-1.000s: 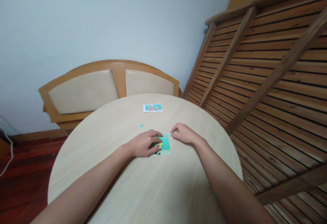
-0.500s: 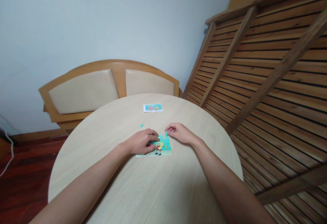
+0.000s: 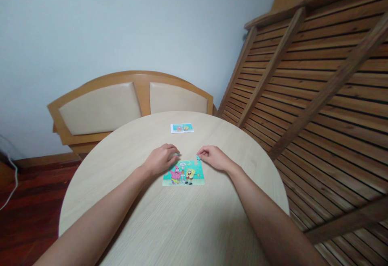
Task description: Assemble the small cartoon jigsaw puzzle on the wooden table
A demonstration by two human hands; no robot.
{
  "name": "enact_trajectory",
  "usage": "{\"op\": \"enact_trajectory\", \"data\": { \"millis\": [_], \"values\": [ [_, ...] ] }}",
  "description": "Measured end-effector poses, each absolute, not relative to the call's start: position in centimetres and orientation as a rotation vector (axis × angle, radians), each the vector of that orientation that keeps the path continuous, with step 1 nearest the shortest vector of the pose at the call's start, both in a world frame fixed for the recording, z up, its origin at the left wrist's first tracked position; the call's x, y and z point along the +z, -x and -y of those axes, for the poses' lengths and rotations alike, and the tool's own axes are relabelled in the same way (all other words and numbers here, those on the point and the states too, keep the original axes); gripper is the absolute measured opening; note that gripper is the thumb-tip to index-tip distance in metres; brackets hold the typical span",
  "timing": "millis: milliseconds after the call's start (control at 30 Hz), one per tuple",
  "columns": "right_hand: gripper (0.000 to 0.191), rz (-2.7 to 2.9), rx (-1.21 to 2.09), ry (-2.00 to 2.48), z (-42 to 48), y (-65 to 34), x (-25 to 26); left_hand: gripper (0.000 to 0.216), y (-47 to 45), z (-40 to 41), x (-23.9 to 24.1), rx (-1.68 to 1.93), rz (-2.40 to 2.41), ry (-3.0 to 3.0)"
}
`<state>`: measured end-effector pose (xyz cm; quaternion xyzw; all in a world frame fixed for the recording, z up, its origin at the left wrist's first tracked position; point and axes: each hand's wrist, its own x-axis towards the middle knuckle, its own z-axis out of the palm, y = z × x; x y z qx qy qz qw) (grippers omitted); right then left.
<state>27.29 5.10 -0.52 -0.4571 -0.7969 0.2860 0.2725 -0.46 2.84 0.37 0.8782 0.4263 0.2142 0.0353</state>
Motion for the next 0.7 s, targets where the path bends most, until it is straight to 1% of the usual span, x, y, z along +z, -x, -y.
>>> {"op": "enact_trajectory", "data": {
  "millis": [67, 133, 333, 500, 700],
  "values": [
    [0.017, 2.123, 0.71, 1.286, -5.4, -27.6, -0.6, 0.026, 1.5, -3.7, -0.2, 0.711, -1.474, -2.617],
    [0.016, 2.103, 0.652, 1.345, -5.6, -28.0, -0.8, 0.025, 2.2, -4.4, -0.7, 0.719, -1.524, -2.579],
    [0.015, 2.08, 0.536, 1.473, -5.8, -28.6, -0.9, 0.024, 1.8, -5.0, -1.6, 0.697, -1.439, -2.612],
    [0.015, 2.101, 0.5, 1.498, -5.8, -28.7, -1.1, 0.026, 1.6, -5.0, -1.6, 0.729, -1.46, -2.602],
    [0.015, 2.118, 0.478, 1.506, -5.8, -28.7, -1.0, 0.024, 1.0, -5.2, -1.8, 0.719, -1.447, -2.585]
  ]
}}
